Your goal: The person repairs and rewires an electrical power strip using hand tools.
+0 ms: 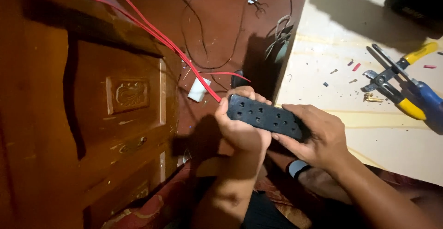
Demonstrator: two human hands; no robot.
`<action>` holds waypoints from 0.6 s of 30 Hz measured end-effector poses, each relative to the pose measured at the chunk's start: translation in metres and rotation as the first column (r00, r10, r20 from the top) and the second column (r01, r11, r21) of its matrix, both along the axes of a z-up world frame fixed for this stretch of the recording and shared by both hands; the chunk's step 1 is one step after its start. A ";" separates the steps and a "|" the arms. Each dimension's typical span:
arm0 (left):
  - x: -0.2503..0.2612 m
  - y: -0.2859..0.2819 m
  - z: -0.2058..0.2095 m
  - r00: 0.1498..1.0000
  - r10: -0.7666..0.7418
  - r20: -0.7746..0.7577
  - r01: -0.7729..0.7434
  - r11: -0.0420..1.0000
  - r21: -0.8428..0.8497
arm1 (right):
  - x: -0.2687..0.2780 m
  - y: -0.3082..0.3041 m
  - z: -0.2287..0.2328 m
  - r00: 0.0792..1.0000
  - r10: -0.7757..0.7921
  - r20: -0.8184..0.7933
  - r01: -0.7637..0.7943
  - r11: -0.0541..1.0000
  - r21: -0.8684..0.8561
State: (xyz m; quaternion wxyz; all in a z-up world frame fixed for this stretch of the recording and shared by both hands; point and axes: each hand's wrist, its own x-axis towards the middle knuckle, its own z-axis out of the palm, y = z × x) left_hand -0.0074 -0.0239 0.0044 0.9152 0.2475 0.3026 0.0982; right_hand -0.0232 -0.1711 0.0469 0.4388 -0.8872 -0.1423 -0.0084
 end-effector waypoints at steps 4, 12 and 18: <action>0.002 0.001 0.011 0.997 0.021 -0.076 -0.022 1.000 -0.015 | 0.000 0.001 0.000 1.000 0.016 -0.022 -0.016 1.000 -0.005; 0.001 0.003 0.010 0.969 -0.006 -0.248 -0.020 0.995 -0.103 | 0.004 0.005 0.005 0.994 0.029 -0.103 -0.029 1.000 0.000; 0.005 0.007 0.005 0.972 -0.050 -0.228 0.022 0.992 -0.124 | 0.012 0.011 0.009 0.985 0.026 -0.173 -0.030 0.999 -0.021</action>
